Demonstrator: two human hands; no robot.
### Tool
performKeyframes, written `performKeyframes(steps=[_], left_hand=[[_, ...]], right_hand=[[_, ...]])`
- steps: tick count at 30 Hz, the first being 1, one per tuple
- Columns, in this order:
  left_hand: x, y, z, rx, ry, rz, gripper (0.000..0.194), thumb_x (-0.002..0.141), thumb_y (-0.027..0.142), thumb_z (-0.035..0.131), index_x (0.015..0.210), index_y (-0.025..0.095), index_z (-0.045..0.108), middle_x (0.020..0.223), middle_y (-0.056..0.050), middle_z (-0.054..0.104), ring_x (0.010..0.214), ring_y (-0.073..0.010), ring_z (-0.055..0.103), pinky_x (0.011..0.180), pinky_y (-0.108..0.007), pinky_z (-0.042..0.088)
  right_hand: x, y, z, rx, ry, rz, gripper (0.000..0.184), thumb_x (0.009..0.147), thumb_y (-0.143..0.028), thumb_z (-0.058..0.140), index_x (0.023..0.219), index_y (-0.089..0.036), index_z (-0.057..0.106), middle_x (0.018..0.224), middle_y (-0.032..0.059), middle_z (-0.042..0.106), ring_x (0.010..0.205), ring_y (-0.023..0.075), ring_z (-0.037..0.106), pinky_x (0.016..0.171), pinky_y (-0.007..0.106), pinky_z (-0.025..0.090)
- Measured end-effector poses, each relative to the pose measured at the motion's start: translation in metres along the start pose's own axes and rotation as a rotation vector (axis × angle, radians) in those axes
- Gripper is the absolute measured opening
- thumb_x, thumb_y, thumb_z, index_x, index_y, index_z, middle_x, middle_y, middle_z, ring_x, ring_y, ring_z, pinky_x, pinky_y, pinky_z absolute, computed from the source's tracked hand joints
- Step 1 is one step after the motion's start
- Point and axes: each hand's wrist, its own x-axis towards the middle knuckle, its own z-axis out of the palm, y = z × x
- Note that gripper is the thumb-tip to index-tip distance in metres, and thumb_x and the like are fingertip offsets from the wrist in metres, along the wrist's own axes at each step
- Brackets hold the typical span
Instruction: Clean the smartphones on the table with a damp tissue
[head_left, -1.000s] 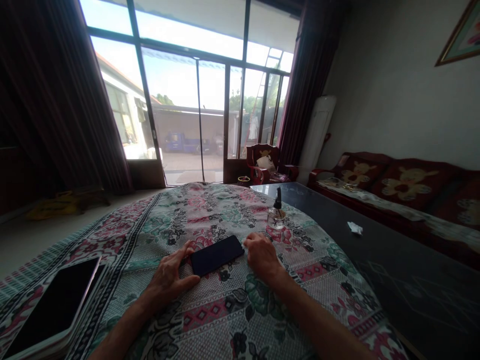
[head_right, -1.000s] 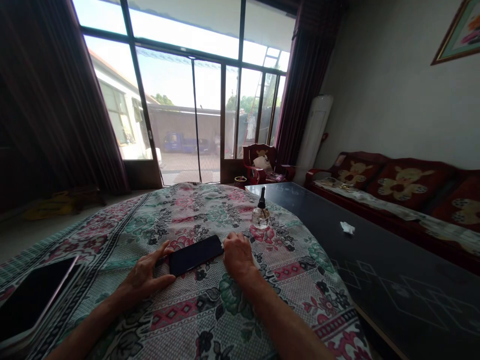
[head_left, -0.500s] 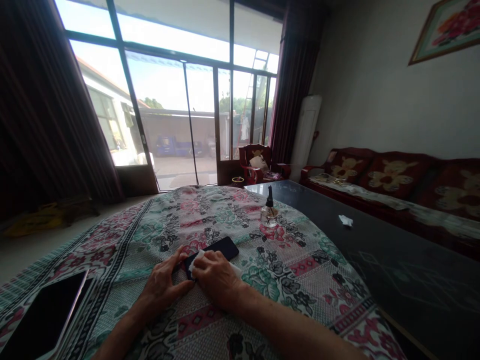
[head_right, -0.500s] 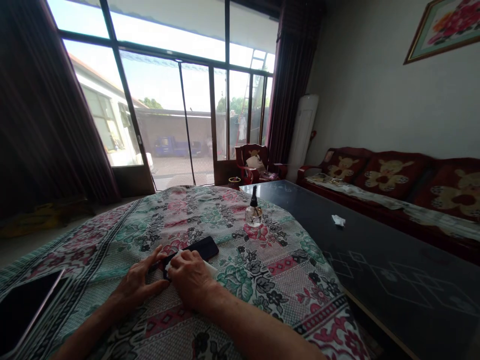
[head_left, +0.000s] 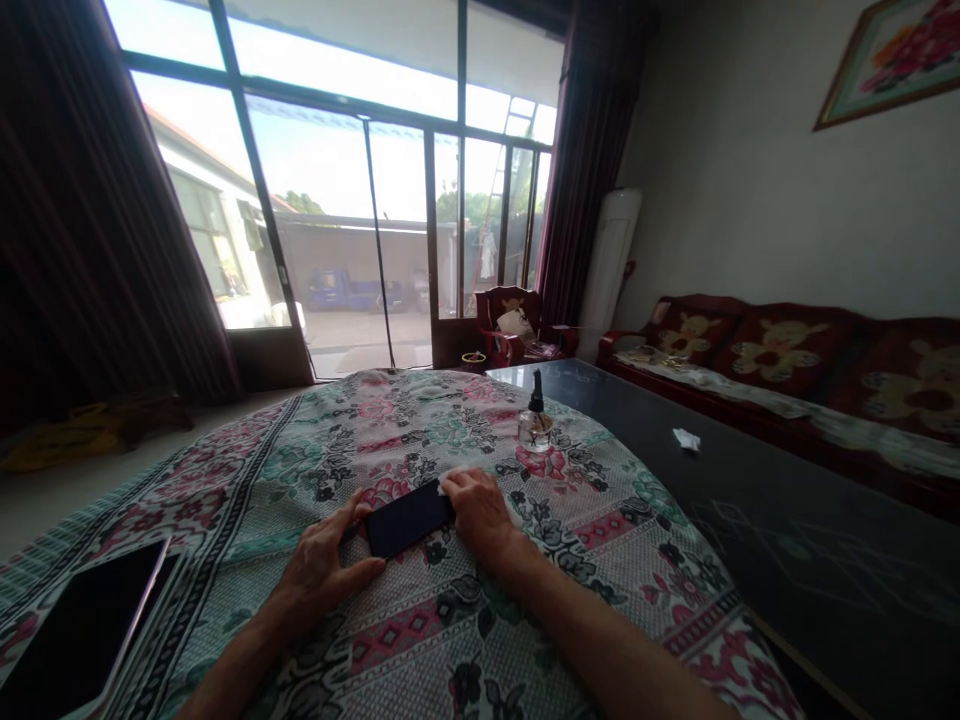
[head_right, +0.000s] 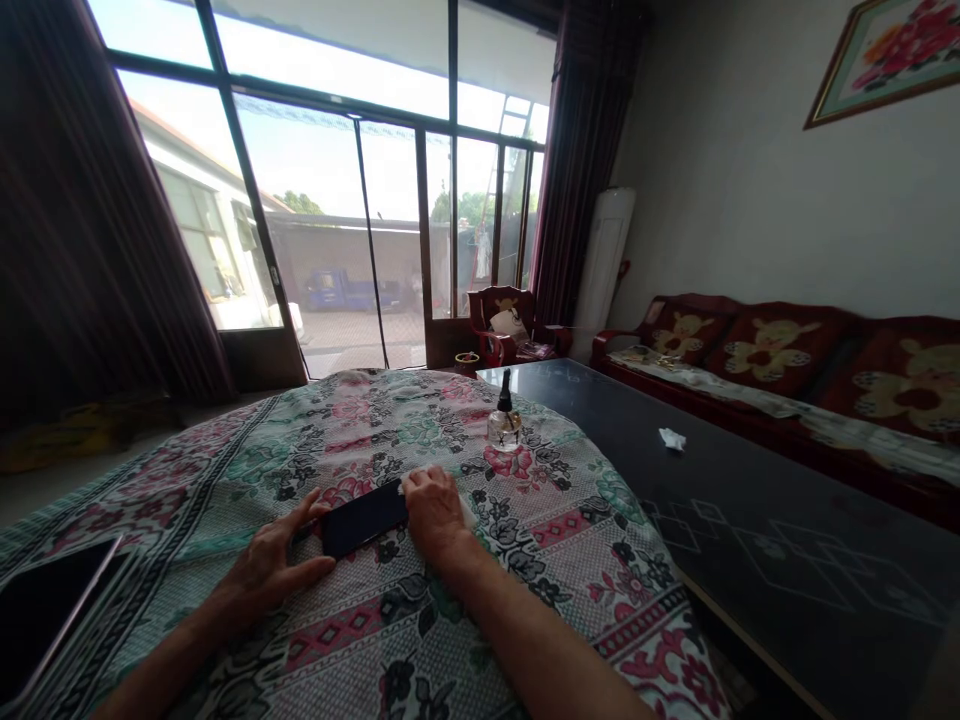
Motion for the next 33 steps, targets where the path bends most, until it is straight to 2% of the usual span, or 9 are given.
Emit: performKeyframes(steps=[3, 6, 9, 11, 16, 20, 28, 33], left_hand=[[0.001, -0.002, 0.002, -0.003, 0.005, 0.010, 0.082, 0.070, 0.045, 0.066, 0.144, 0.023, 0.037, 0.126, -0.008, 0.065, 0.120, -0.0316, 0.056, 0.105, -0.047, 0.038], [0.001, -0.005, 0.005, 0.000, 0.015, 0.014, 0.083, 0.068, 0.044, 0.066, 0.143, 0.021, 0.038, 0.126, -0.009, 0.065, 0.120, -0.0311, 0.056, 0.105, -0.046, 0.039], [0.001, -0.005, 0.006, 0.009, 0.022, -0.002, 0.082, 0.067, 0.041, 0.065, 0.142, 0.017, 0.040, 0.128, -0.011, 0.064, 0.122, -0.0309, 0.056, 0.106, -0.046, 0.039], [0.001, -0.005, 0.007, 0.017, 0.027, -0.004, 0.081, 0.067, 0.041, 0.065, 0.141, 0.016, 0.041, 0.126, -0.011, 0.065, 0.121, -0.0312, 0.056, 0.105, -0.046, 0.040], [0.001, -0.005, 0.006, 0.012, 0.023, 0.013, 0.081, 0.070, 0.046, 0.066, 0.142, 0.020, 0.040, 0.125, -0.009, 0.066, 0.119, -0.0308, 0.057, 0.105, -0.046, 0.040], [0.001, -0.005, 0.004, -0.008, -0.008, 0.021, 0.084, 0.070, 0.046, 0.067, 0.144, 0.020, 0.036, 0.126, -0.010, 0.065, 0.121, -0.0313, 0.056, 0.105, -0.047, 0.039], [0.001, 0.004, -0.001, -0.016, -0.026, -0.006, 0.084, 0.070, 0.044, 0.066, 0.144, 0.019, 0.036, 0.128, -0.010, 0.063, 0.123, -0.0312, 0.054, 0.106, -0.046, 0.038], [0.000, 0.006, -0.002, -0.017, -0.036, -0.015, 0.082, 0.071, 0.041, 0.066, 0.144, 0.020, 0.036, 0.130, -0.009, 0.062, 0.123, -0.0314, 0.053, 0.107, -0.047, 0.036]], right_hand=[[-0.005, -0.023, 0.009, 0.041, -0.032, -0.134, 0.038, 0.087, -0.015, 0.047, 0.123, -0.018, 0.057, 0.129, 0.0098, 0.057, 0.118, 0.0246, 0.045, 0.098, 0.039, 0.034], [-0.010, -0.047, 0.014, 0.102, -0.084, -0.248, 0.048, 0.085, -0.022, 0.050, 0.133, -0.020, 0.048, 0.141, 0.0085, 0.049, 0.130, 0.0278, 0.036, 0.105, 0.048, 0.027], [-0.014, -0.062, 0.013, 0.159, -0.095, -0.304, 0.046, 0.091, -0.030, 0.043, 0.137, -0.022, 0.043, 0.142, 0.0076, 0.048, 0.133, 0.0287, 0.033, 0.106, 0.055, 0.023], [-0.016, -0.066, 0.011, 0.181, -0.079, -0.313, 0.042, 0.095, -0.035, 0.039, 0.135, -0.023, 0.044, 0.140, 0.0070, 0.049, 0.132, 0.0284, 0.034, 0.105, 0.056, 0.024], [-0.012, -0.057, 0.007, 0.158, -0.027, -0.245, 0.031, 0.096, -0.039, 0.040, 0.120, -0.024, 0.055, 0.127, 0.0047, 0.057, 0.119, 0.0258, 0.043, 0.098, 0.046, 0.033], [-0.005, -0.039, 0.006, 0.096, 0.035, -0.139, 0.026, 0.096, -0.039, 0.041, 0.106, -0.023, 0.060, 0.119, 0.0054, 0.059, 0.110, 0.0231, 0.046, 0.094, 0.040, 0.033], [-0.005, -0.005, 0.006, 0.011, 0.095, 0.089, 0.032, 0.097, -0.035, 0.039, 0.117, -0.021, 0.060, 0.126, 0.0071, 0.058, 0.115, 0.0246, 0.046, 0.096, 0.039, 0.031], [-0.013, -0.015, 0.005, 0.009, 0.055, 0.043, 0.037, 0.097, -0.036, 0.039, 0.123, -0.019, 0.057, 0.132, 0.0094, 0.055, 0.124, 0.0263, 0.041, 0.101, 0.041, 0.028]])
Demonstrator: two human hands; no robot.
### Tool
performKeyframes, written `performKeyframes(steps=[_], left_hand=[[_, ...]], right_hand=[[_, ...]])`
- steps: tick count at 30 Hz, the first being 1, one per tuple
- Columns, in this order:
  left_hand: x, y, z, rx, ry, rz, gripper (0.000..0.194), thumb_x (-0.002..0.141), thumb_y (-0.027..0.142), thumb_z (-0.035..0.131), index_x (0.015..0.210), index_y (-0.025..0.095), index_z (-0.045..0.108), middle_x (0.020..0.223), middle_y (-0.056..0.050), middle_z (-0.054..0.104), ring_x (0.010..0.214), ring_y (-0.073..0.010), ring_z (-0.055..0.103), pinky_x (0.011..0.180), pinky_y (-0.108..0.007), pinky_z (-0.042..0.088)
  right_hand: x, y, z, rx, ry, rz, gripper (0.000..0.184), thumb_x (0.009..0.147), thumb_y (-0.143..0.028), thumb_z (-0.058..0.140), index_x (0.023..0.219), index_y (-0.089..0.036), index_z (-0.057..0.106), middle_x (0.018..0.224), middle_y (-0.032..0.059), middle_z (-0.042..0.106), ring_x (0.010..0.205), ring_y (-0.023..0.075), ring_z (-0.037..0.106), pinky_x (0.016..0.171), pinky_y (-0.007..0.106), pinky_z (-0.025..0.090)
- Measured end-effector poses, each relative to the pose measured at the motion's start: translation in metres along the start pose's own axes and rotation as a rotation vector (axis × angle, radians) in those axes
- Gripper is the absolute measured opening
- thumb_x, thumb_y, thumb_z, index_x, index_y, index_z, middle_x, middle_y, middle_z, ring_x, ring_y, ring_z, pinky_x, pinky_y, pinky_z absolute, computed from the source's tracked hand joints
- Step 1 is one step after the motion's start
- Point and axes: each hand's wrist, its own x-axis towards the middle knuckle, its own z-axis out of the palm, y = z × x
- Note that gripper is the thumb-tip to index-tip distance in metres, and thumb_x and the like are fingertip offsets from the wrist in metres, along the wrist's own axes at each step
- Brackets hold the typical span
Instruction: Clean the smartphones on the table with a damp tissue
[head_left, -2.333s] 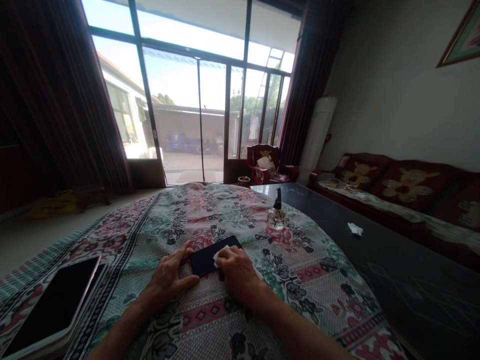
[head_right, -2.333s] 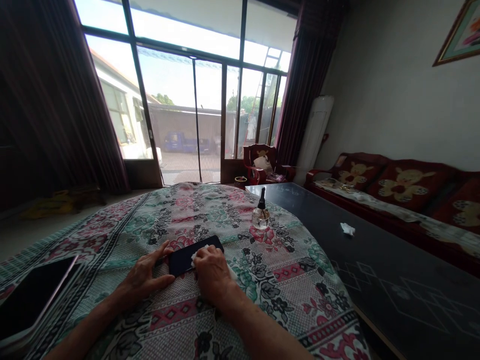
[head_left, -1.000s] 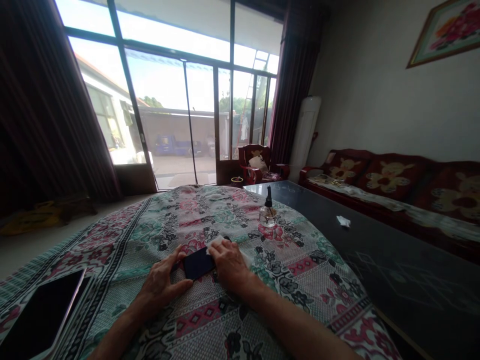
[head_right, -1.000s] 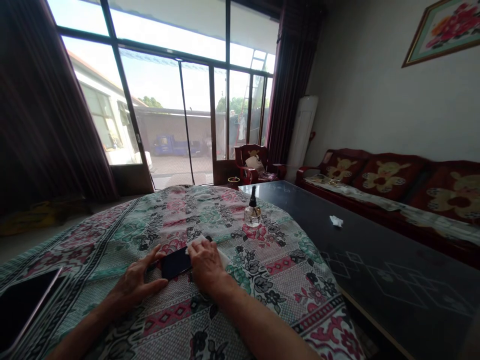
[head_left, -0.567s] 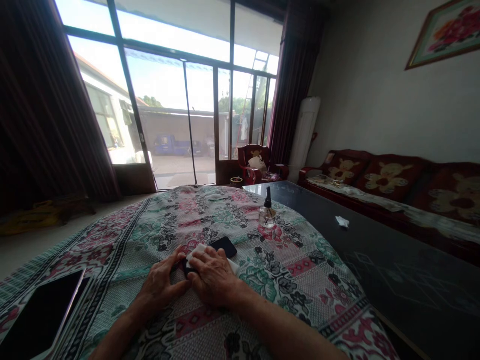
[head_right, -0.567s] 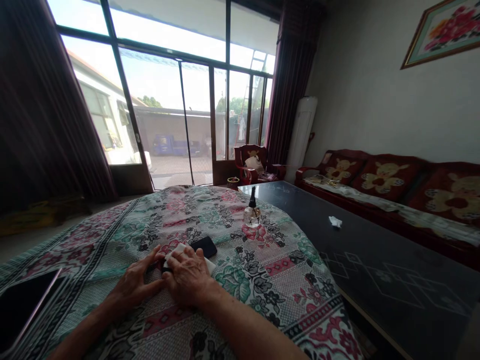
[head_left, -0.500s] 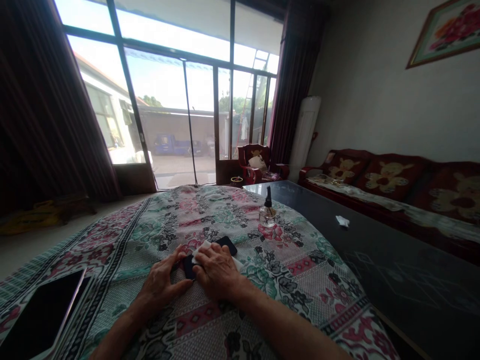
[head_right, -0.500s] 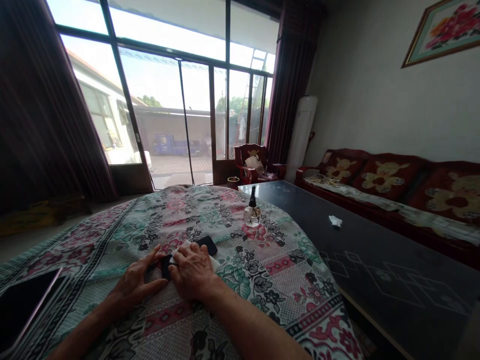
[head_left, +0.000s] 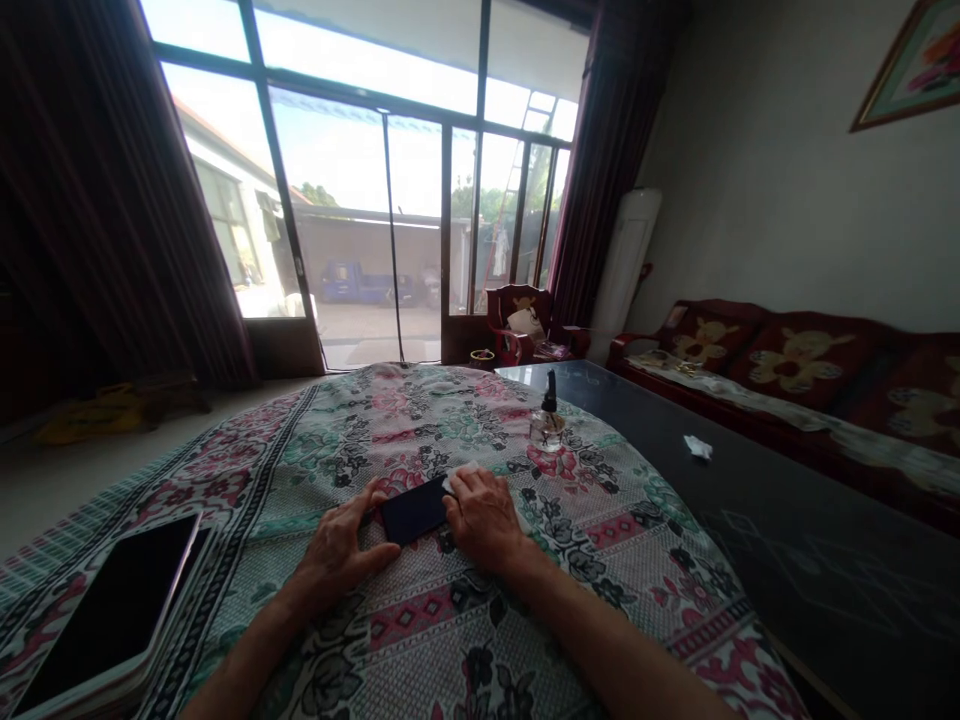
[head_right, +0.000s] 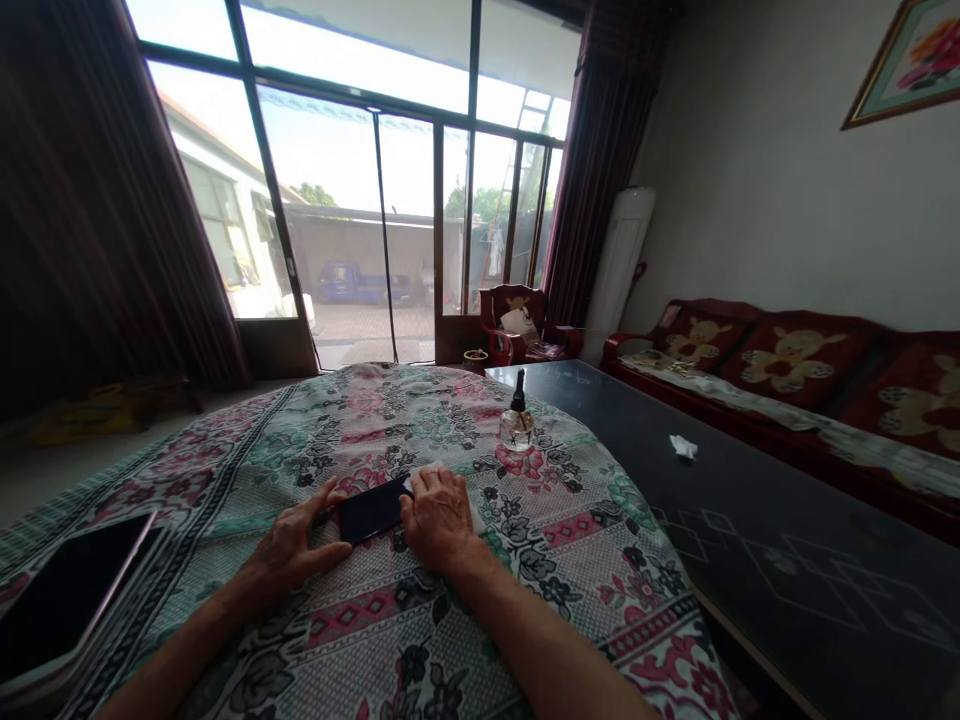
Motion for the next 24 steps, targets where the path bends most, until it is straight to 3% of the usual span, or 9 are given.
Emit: performKeyframes(steps=[8, 14, 17, 21, 24], left_hand=[[0.000, -0.009, 0.006, -0.013, 0.022, 0.029, 0.081, 0.072, 0.041, 0.065, 0.144, 0.019, 0.035, 0.131, -0.010, 0.062, 0.124, -0.0302, 0.053, 0.107, -0.047, 0.035], [0.001, -0.011, 0.007, 0.025, 0.018, 0.036, 0.064, 0.074, 0.041, 0.064, 0.133, 0.020, 0.050, 0.134, -0.011, 0.059, 0.126, -0.0310, 0.051, 0.107, -0.047, 0.035], [0.000, -0.014, 0.008, 0.038, 0.013, 0.027, 0.070, 0.075, 0.044, 0.062, 0.138, 0.020, 0.044, 0.135, -0.011, 0.058, 0.126, -0.0315, 0.051, 0.108, -0.048, 0.035], [0.000, -0.017, 0.010, 0.051, -0.017, 0.035, 0.071, 0.077, 0.042, 0.058, 0.142, 0.020, 0.039, 0.140, -0.011, 0.054, 0.131, -0.0310, 0.047, 0.109, -0.049, 0.032], [0.001, -0.016, 0.009, 0.054, -0.047, 0.036, 0.068, 0.078, 0.043, 0.055, 0.140, 0.019, 0.041, 0.141, -0.012, 0.053, 0.132, -0.0319, 0.045, 0.110, -0.051, 0.030]], right_hand=[[0.000, -0.030, 0.006, 0.097, -0.084, -0.199, 0.044, 0.097, -0.041, 0.037, 0.133, -0.019, 0.050, 0.142, 0.0093, 0.047, 0.131, 0.0273, 0.035, 0.105, 0.046, 0.027], [0.001, -0.040, 0.011, 0.164, -0.103, -0.327, 0.040, 0.096, -0.037, 0.039, 0.132, -0.021, 0.049, 0.141, 0.0067, 0.049, 0.131, 0.0267, 0.036, 0.105, 0.047, 0.029], [0.001, -0.043, 0.009, 0.185, -0.092, -0.400, 0.039, 0.096, -0.036, 0.040, 0.132, -0.022, 0.047, 0.141, 0.0053, 0.049, 0.130, 0.0261, 0.037, 0.104, 0.047, 0.031], [0.000, -0.043, 0.006, 0.210, -0.070, -0.508, 0.029, 0.096, -0.031, 0.043, 0.121, -0.021, 0.054, 0.133, 0.0040, 0.055, 0.127, 0.0214, 0.040, 0.104, 0.039, 0.032], [-0.004, -0.043, 0.006, 0.215, -0.065, -0.507, 0.022, 0.096, -0.029, 0.043, 0.109, -0.022, 0.059, 0.124, 0.0018, 0.060, 0.118, 0.0199, 0.047, 0.100, 0.036, 0.034]])
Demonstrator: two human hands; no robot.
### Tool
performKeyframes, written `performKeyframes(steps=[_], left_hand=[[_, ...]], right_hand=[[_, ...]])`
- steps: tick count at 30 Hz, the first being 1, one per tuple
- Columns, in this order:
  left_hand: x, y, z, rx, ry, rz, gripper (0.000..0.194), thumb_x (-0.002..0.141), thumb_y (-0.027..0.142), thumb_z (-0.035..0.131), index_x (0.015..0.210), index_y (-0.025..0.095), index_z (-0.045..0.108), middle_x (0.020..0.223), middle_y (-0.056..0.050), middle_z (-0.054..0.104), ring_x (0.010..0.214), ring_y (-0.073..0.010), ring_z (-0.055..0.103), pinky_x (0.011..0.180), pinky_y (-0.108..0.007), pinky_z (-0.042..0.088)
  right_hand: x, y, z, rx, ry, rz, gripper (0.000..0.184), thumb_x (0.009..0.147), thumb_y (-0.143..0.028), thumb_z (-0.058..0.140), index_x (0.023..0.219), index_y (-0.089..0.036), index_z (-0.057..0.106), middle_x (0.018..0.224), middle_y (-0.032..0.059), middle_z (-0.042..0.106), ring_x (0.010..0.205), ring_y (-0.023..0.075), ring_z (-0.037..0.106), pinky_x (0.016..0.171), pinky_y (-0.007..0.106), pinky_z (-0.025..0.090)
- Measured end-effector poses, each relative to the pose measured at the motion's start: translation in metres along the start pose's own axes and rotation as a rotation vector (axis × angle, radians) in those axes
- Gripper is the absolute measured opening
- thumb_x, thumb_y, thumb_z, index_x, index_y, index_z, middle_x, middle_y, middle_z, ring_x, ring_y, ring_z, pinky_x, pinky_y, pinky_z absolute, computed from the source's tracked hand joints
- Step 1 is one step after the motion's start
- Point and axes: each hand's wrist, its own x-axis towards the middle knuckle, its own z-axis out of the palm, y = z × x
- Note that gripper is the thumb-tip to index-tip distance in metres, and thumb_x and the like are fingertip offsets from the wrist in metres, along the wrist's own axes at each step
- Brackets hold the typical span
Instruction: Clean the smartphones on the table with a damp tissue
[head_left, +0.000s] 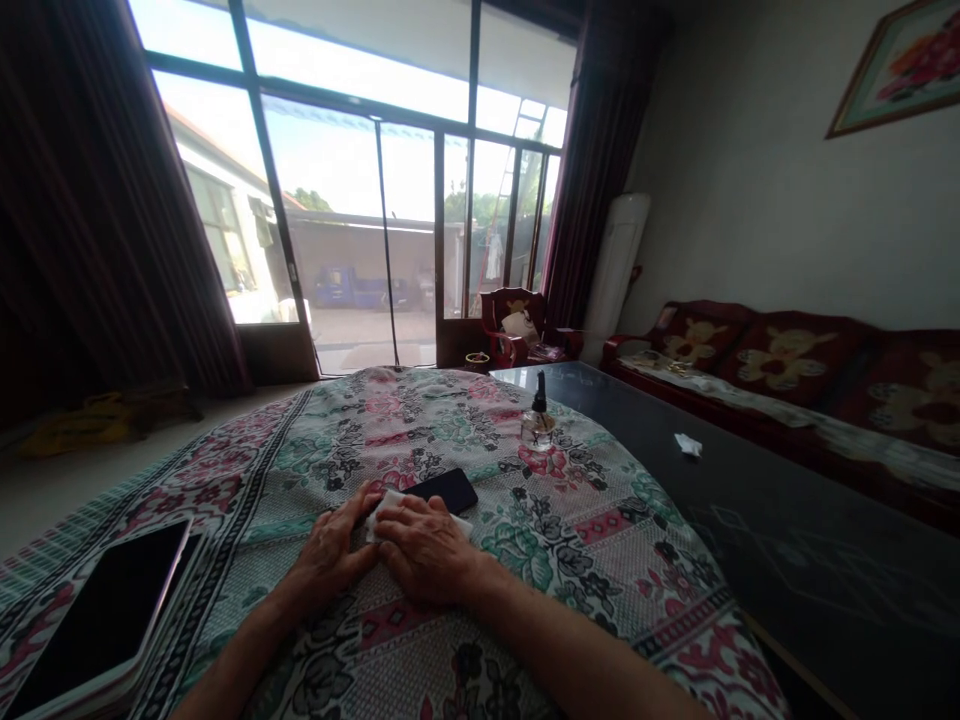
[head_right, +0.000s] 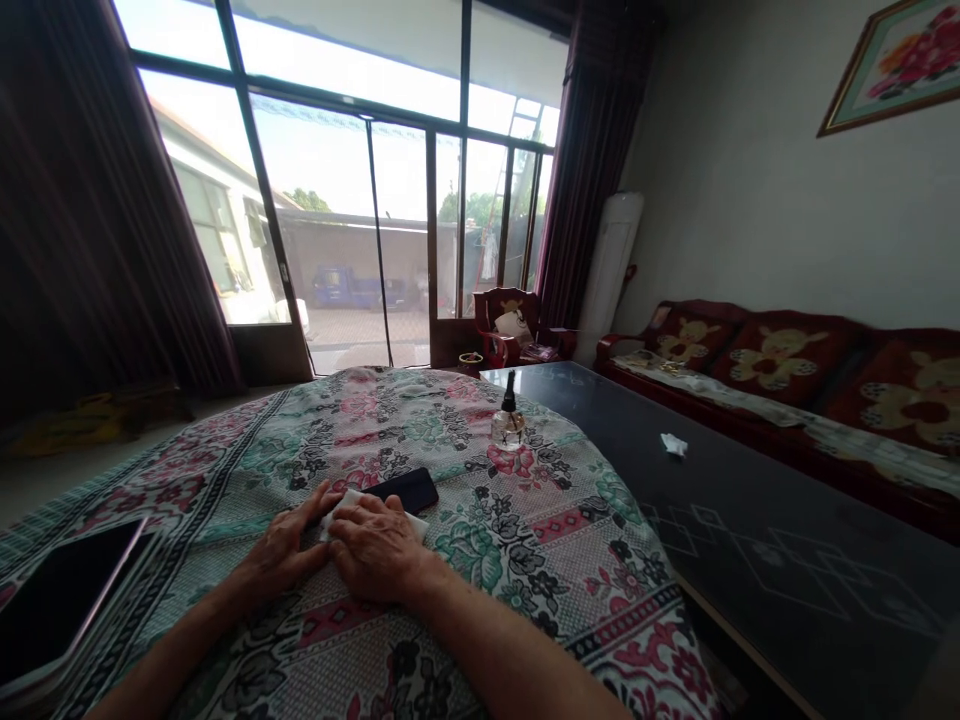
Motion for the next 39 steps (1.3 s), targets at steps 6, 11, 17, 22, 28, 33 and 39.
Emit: performKeyframes(steps=[6, 11, 17, 22, 28, 33, 39], left_hand=[[0.001, 0.004, -0.004, -0.065, -0.006, -0.015, 0.085, 0.076, 0.046, 0.057, 0.149, 0.017, 0.023, 0.136, -0.011, 0.057, 0.127, -0.0305, 0.050, 0.108, -0.047, 0.031], [0.000, 0.011, -0.008, -0.058, -0.023, -0.032, 0.085, 0.076, 0.047, 0.056, 0.148, 0.017, 0.024, 0.136, -0.010, 0.057, 0.127, -0.0309, 0.050, 0.109, -0.048, 0.030], [-0.001, 0.016, -0.010, -0.059, -0.014, -0.042, 0.083, 0.076, 0.046, 0.055, 0.148, 0.016, 0.026, 0.137, -0.010, 0.056, 0.128, -0.0307, 0.049, 0.109, -0.047, 0.031], [-0.001, 0.016, -0.009, -0.038, 0.009, -0.051, 0.077, 0.075, 0.043, 0.057, 0.145, 0.018, 0.034, 0.136, -0.010, 0.057, 0.127, -0.0321, 0.050, 0.109, -0.049, 0.032], [-0.002, 0.017, -0.008, -0.034, 0.041, -0.057, 0.080, 0.073, 0.042, 0.060, 0.144, 0.015, 0.036, 0.133, -0.012, 0.059, 0.128, -0.0315, 0.049, 0.108, -0.048, 0.034], [-0.001, 0.015, -0.006, -0.048, 0.027, -0.057, 0.082, 0.074, 0.043, 0.058, 0.145, 0.012, 0.032, 0.136, -0.015, 0.057, 0.130, -0.0313, 0.047, 0.109, -0.049, 0.031], [-0.001, 0.009, -0.002, -0.034, 0.038, -0.056, 0.075, 0.074, 0.046, 0.058, 0.140, 0.014, 0.041, 0.143, -0.014, 0.049, 0.132, -0.0327, 0.045, 0.110, -0.049, 0.031]], right_hand=[[-0.008, -0.002, 0.003, -0.067, 0.074, 0.150, 0.021, 0.096, -0.030, 0.044, 0.105, -0.022, 0.061, 0.116, 0.0029, 0.064, 0.108, 0.0218, 0.050, 0.091, 0.038, 0.036], [-0.014, 0.016, -0.005, -0.124, 0.101, 0.306, 0.019, 0.093, -0.025, 0.046, 0.096, -0.021, 0.064, 0.111, 0.0040, 0.065, 0.105, 0.0216, 0.051, 0.089, 0.035, 0.037], [-0.022, 0.041, -0.013, -0.198, 0.134, 0.517, 0.024, 0.090, -0.020, 0.046, 0.103, -0.021, 0.066, 0.111, 0.0060, 0.065, 0.106, 0.0214, 0.052, 0.093, 0.033, 0.037], [-0.023, 0.040, -0.012, -0.202, 0.077, 0.512, 0.036, 0.095, -0.028, 0.038, 0.124, -0.018, 0.058, 0.133, 0.0096, 0.056, 0.125, 0.0250, 0.043, 0.103, 0.039, 0.031], [-0.020, 0.034, -0.006, -0.147, -0.029, 0.435, 0.050, 0.097, -0.038, 0.034, 0.138, -0.012, 0.045, 0.148, 0.0142, 0.040, 0.136, 0.0306, 0.031, 0.110, 0.049, 0.022], [-0.010, 0.028, -0.001, -0.117, -0.025, 0.325, 0.046, 0.097, -0.037, 0.036, 0.135, -0.013, 0.047, 0.146, 0.0136, 0.043, 0.135, 0.0280, 0.032, 0.110, 0.047, 0.023], [0.004, 0.008, 0.007, -0.091, -0.009, 0.149, 0.040, 0.095, -0.034, 0.042, 0.131, -0.016, 0.048, 0.139, 0.0114, 0.049, 0.131, 0.0265, 0.038, 0.106, 0.045, 0.030]])
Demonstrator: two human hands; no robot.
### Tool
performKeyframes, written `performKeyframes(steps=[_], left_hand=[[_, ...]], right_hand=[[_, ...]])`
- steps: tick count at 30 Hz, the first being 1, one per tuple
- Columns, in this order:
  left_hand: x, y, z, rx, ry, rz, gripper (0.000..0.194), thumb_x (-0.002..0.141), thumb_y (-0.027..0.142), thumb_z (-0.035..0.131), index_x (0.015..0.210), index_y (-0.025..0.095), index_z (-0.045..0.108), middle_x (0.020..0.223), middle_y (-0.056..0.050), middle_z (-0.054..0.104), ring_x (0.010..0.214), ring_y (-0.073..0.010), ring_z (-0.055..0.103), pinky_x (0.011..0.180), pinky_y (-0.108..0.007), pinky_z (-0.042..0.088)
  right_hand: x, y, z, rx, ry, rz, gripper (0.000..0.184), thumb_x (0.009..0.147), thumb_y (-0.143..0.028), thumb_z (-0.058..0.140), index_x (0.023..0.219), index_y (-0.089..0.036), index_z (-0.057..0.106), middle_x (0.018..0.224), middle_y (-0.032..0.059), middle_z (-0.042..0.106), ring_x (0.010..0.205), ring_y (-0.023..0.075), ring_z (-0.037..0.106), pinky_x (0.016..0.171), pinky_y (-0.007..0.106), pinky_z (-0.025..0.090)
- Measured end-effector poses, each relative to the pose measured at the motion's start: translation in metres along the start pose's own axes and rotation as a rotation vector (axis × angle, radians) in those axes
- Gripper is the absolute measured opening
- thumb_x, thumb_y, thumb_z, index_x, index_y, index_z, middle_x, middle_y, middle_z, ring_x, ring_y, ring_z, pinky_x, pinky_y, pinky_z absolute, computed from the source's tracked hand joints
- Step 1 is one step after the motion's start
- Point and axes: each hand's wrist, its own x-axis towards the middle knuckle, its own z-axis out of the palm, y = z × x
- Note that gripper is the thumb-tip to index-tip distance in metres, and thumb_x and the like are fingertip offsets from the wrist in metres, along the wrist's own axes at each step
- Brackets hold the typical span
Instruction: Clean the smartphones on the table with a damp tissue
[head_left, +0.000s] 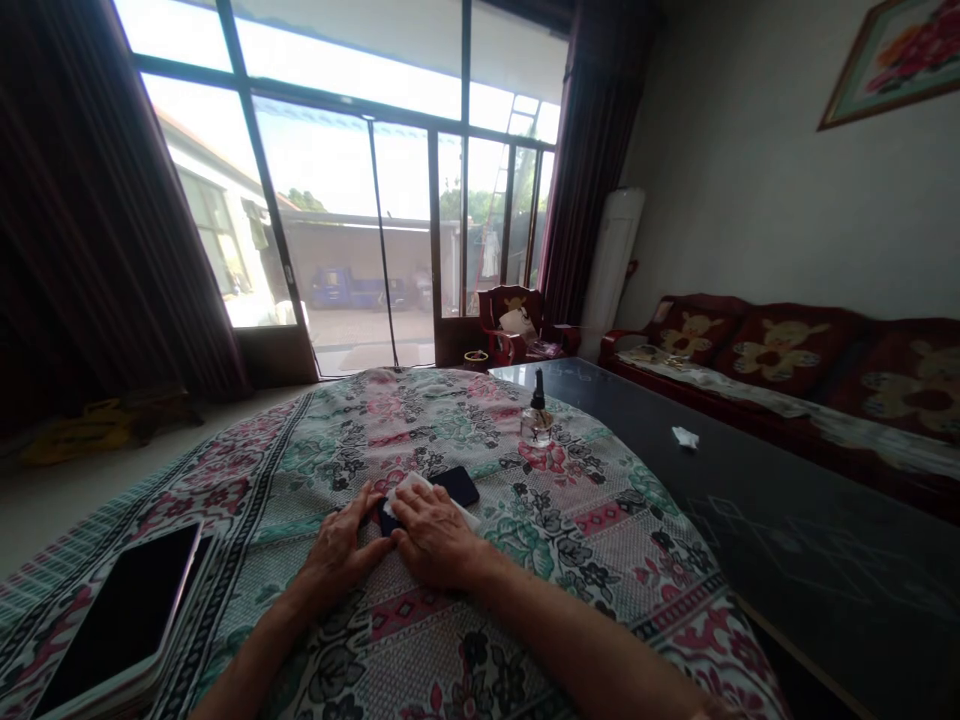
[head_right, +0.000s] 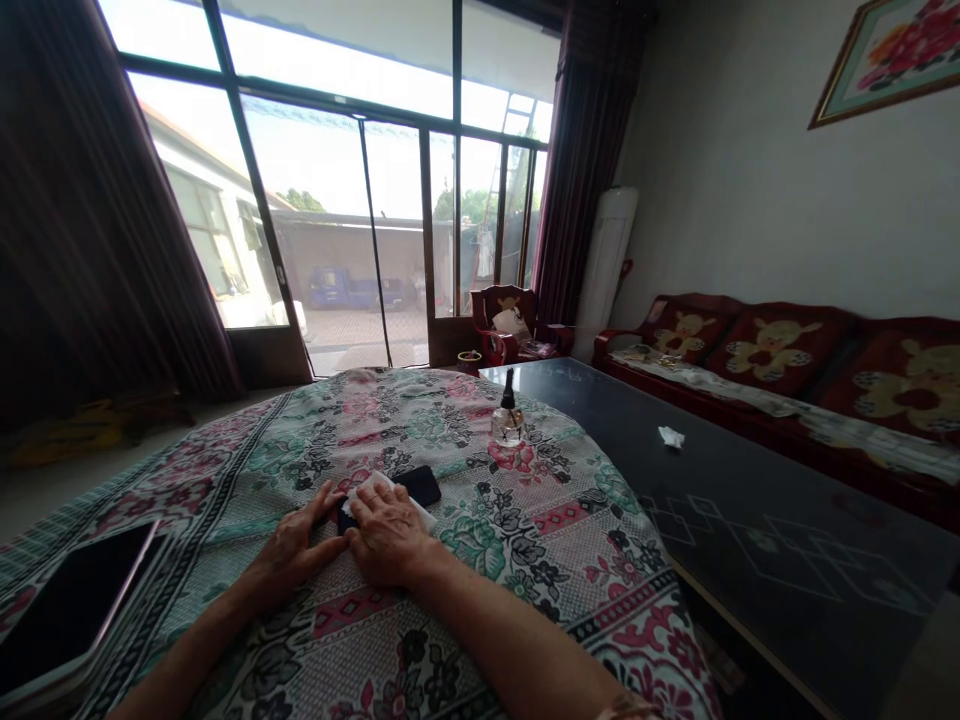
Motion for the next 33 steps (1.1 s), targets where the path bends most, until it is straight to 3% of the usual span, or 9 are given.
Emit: performKeyframes(steps=[4, 8, 12, 18, 23, 26, 33], left_hand=[[0.000, -0.004, 0.002, 0.004, 0.007, 0.028, 0.076, 0.074, 0.040, 0.056, 0.142, 0.013, 0.037, 0.136, -0.013, 0.057, 0.130, -0.0315, 0.048, 0.110, -0.048, 0.032], [0.001, -0.006, 0.003, -0.001, 0.011, 0.034, 0.075, 0.075, 0.043, 0.056, 0.142, 0.013, 0.037, 0.137, -0.013, 0.056, 0.128, -0.0316, 0.050, 0.109, -0.047, 0.034], [0.000, -0.003, 0.000, -0.024, 0.004, 0.019, 0.083, 0.075, 0.046, 0.057, 0.146, 0.012, 0.030, 0.134, -0.013, 0.059, 0.128, -0.0320, 0.050, 0.108, -0.046, 0.035], [-0.001, 0.003, -0.004, -0.044, -0.012, -0.007, 0.084, 0.075, 0.045, 0.057, 0.148, 0.015, 0.027, 0.135, -0.011, 0.058, 0.127, -0.0325, 0.050, 0.109, -0.048, 0.033], [-0.001, 0.005, -0.005, -0.045, -0.013, -0.020, 0.084, 0.074, 0.045, 0.057, 0.147, 0.013, 0.028, 0.135, -0.012, 0.058, 0.127, -0.0328, 0.049, 0.109, -0.047, 0.033], [0.000, 0.005, -0.005, -0.047, 0.001, -0.001, 0.083, 0.073, 0.044, 0.058, 0.146, 0.015, 0.031, 0.134, -0.013, 0.059, 0.126, -0.0326, 0.051, 0.108, -0.047, 0.035], [0.000, -0.002, 0.000, -0.037, 0.040, 0.024, 0.081, 0.073, 0.044, 0.060, 0.144, 0.015, 0.034, 0.130, -0.012, 0.062, 0.124, -0.0313, 0.054, 0.107, -0.047, 0.038]], right_hand=[[-0.001, -0.009, 0.000, 0.029, 0.008, -0.109, 0.033, 0.096, -0.032, 0.043, 0.124, -0.018, 0.051, 0.133, 0.0083, 0.054, 0.125, 0.0230, 0.043, 0.103, 0.040, 0.034], [-0.006, -0.009, -0.002, 0.056, 0.036, -0.095, 0.028, 0.094, -0.027, 0.046, 0.119, -0.019, 0.054, 0.127, 0.0064, 0.058, 0.121, 0.0218, 0.047, 0.101, 0.037, 0.036], [-0.009, 0.001, -0.002, 0.025, 0.084, 0.066, 0.028, 0.096, -0.025, 0.040, 0.116, -0.018, 0.059, 0.126, 0.0072, 0.060, 0.121, 0.0227, 0.046, 0.102, 0.038, 0.034], [-0.011, 0.036, -0.011, -0.035, 0.092, 0.338, 0.032, 0.091, -0.022, 0.044, 0.119, -0.018, 0.060, 0.128, 0.0104, 0.060, 0.123, 0.0228, 0.046, 0.104, 0.037, 0.033], [-0.015, 0.053, -0.016, -0.050, 0.090, 0.430, 0.037, 0.090, -0.017, 0.042, 0.123, -0.016, 0.059, 0.131, 0.0109, 0.058, 0.124, 0.0224, 0.047, 0.105, 0.037, 0.033], [-0.018, 0.044, -0.014, -0.054, 0.060, 0.388, 0.039, 0.088, -0.017, 0.045, 0.124, -0.015, 0.058, 0.132, 0.0121, 0.057, 0.128, 0.0252, 0.043, 0.107, 0.040, 0.031], [-0.022, -0.005, -0.006, 0.010, -0.011, 0.090, 0.040, 0.087, -0.021, 0.045, 0.125, -0.013, 0.055, 0.132, 0.0128, 0.055, 0.127, 0.0279, 0.042, 0.104, 0.043, 0.034]])
